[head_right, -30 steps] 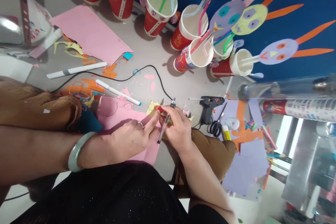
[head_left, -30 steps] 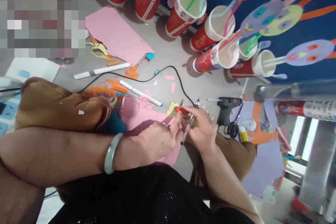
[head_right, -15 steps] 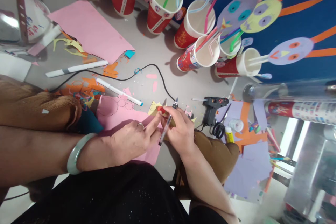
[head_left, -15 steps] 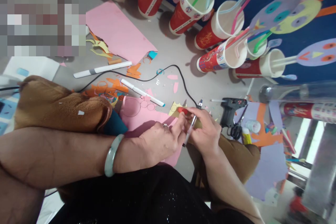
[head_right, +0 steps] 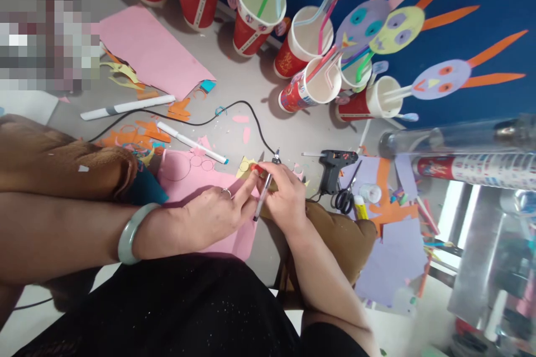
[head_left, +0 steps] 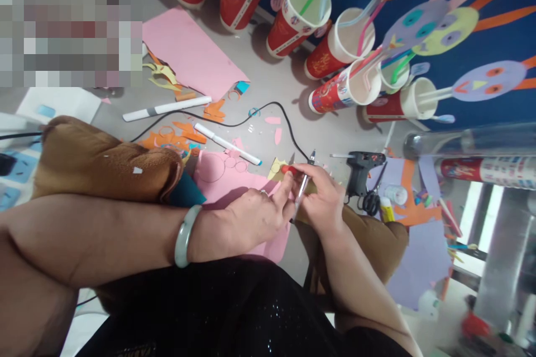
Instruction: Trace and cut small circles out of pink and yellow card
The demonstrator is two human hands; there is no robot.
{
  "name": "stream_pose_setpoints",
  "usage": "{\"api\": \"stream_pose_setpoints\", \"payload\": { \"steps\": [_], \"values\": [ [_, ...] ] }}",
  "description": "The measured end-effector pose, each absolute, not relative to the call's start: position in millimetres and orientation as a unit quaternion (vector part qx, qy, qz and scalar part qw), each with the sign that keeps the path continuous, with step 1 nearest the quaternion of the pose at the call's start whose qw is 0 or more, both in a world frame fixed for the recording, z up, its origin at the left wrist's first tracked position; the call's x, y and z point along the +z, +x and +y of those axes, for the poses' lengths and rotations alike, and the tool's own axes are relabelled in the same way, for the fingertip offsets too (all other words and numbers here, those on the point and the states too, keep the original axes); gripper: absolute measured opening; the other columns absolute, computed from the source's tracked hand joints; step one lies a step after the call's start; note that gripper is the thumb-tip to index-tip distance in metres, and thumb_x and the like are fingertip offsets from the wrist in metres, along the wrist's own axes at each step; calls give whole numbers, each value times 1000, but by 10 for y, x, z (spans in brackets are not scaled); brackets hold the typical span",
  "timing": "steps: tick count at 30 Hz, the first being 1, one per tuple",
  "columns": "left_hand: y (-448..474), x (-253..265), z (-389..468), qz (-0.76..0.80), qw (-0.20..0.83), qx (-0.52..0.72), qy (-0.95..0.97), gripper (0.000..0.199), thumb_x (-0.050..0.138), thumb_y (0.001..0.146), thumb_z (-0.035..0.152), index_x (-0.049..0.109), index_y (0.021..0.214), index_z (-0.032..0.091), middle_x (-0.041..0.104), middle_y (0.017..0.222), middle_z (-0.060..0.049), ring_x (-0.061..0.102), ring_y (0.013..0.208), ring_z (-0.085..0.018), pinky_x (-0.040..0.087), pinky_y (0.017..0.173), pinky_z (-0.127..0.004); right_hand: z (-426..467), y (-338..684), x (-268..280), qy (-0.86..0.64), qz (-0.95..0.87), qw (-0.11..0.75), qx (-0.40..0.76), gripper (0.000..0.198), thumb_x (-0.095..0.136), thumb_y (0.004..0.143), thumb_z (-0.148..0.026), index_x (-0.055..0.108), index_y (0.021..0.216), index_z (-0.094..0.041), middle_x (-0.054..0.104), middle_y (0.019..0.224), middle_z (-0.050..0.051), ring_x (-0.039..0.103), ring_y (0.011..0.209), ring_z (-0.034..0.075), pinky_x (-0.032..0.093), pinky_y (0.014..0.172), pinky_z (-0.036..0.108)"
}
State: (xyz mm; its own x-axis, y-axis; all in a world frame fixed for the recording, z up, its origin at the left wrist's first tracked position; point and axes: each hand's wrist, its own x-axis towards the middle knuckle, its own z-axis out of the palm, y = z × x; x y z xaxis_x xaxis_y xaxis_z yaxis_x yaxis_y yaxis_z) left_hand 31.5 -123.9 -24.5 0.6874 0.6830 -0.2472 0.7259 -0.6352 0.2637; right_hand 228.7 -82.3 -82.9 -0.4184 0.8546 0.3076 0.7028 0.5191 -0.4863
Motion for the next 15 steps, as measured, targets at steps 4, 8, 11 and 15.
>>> {"api": "stream_pose_setpoints", "payload": {
  "steps": [4, 8, 11, 15],
  "values": [
    [283, -214, -1245, 405, 178, -48, 896, 65, 24, 96, -2, 58, 150, 13, 45, 164, -27, 76, 76, -14, 49, 60, -21, -813, 2276, -854, -475, -826, 265, 146, 17, 73, 95, -27, 75, 111, -26, 82, 97, 5, 79, 83, 22, 66, 76, 35],
    [262, -261, -1296, 406, 142, -14, 903, 57, 31, 99, 0, 60, 147, 10, 47, 162, -29, 77, 75, -16, 51, 57, -23, -783, 2269, -823, -458, -834, 266, 157, 19, 72, 92, -20, 75, 109, -26, 82, 99, 5, 79, 86, 21, 65, 78, 34],
    [264, -285, -1307, 397, 117, -12, 910, 55, 31, 100, 0, 61, 145, 7, 45, 163, -31, 80, 77, -20, 56, 55, -26, -758, 2289, -758, -453, -832, 255, 193, 22, 71, 92, -19, 75, 112, -26, 83, 105, 6, 79, 90, 22, 65, 80, 35],
    [284, -272, -1268, 385, 137, -34, 912, 54, 36, 101, 2, 56, 151, 8, 36, 166, -33, 82, 89, -27, 64, 58, -31, -750, 2354, -650, -478, -801, 236, 273, 24, 68, 97, -29, 74, 119, -24, 83, 110, 8, 81, 93, 23, 67, 84, 37]
  ]
}}
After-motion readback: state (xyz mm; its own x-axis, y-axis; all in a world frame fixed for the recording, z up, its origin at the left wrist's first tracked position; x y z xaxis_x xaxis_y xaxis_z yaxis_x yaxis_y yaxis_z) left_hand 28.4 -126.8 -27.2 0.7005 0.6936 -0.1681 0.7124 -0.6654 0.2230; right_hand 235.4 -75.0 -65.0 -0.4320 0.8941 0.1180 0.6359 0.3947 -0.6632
